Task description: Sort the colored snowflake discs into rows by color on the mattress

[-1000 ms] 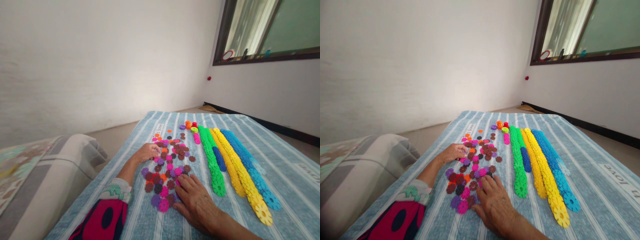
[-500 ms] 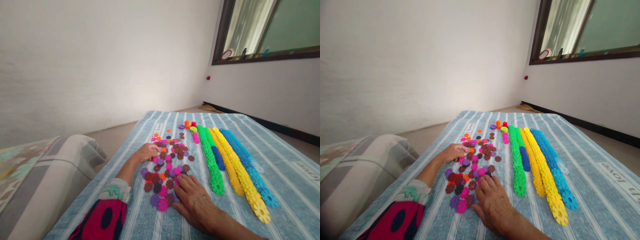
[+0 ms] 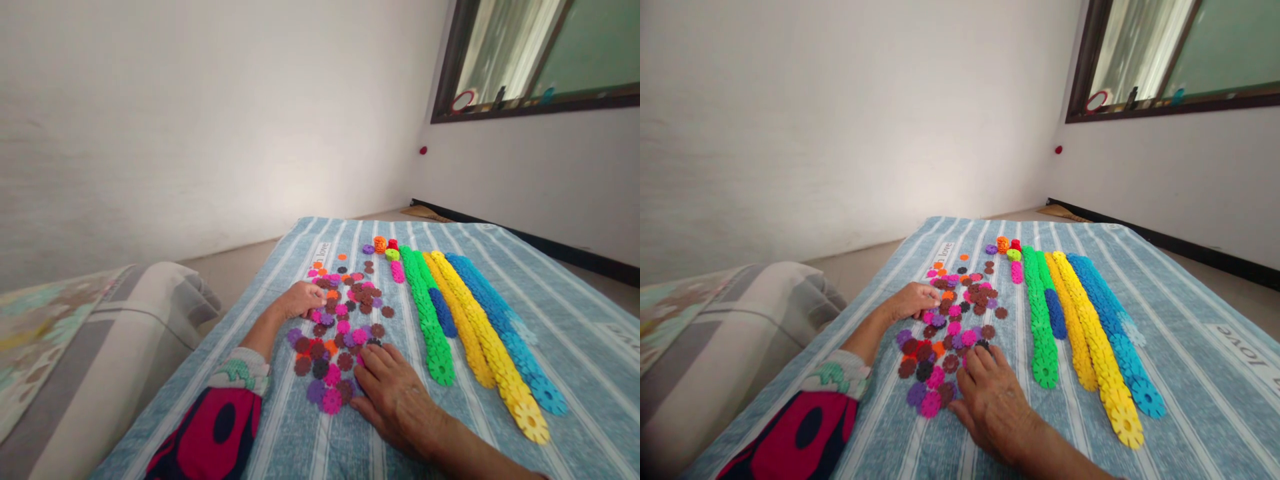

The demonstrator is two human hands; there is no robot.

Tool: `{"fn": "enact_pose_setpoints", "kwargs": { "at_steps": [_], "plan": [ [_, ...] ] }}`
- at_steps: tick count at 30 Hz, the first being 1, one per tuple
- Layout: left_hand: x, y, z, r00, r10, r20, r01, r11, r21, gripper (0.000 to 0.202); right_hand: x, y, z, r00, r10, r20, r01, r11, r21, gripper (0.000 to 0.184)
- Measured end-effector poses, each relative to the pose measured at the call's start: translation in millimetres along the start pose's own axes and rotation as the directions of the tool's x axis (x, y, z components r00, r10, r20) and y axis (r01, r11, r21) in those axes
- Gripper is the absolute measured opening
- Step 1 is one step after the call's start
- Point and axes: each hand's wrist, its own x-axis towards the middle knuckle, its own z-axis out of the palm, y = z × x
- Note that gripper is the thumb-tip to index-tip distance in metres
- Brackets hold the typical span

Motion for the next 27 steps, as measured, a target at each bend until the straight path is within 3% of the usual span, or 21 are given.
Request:
{"fn": "enact_pose_setpoints", "kwargs": {
  "at_steps": [12, 17, 22, 24, 27],
  "plan": [
    [0, 2, 2.4, 0.999, -0.021, 0.034, 0.022, 0.999, -0.023, 0.022, 0, 1, -2, 0.999, -0.041, 0.014, 0.040, 0.999, 0.023, 0.016],
    [-1, 4, 3.9, 0.999, -0.031, 0.039, 0.032, 0.999, -0.037, 0.024, -2, 1, -2, 0.998, -0.066, 0.005, 0.066, 0.997, 0.043, 0.024],
    [0, 2, 3.8, 1.000, 0.013, 0.024, -0.013, 1.000, -0.012, 0.026, -1, -5, -7, 0.982, -0.141, 0.126, 0.135, 0.989, 0.053, 0.042],
    [1, 0, 3.7, 0.999, 0.028, 0.022, -0.028, 1.000, -0.009, 0.028, -1, -8, -7, 0.978, -0.150, 0.145, 0.143, 0.988, 0.057, 0.042],
    [3, -3, 4.3, 0.999, 0.043, 0.016, -0.042, 0.999, -0.009, 0.028, -2, -10, -3, 0.987, -0.140, 0.083, 0.133, 0.988, 0.081, 0.032]
  ]
}}
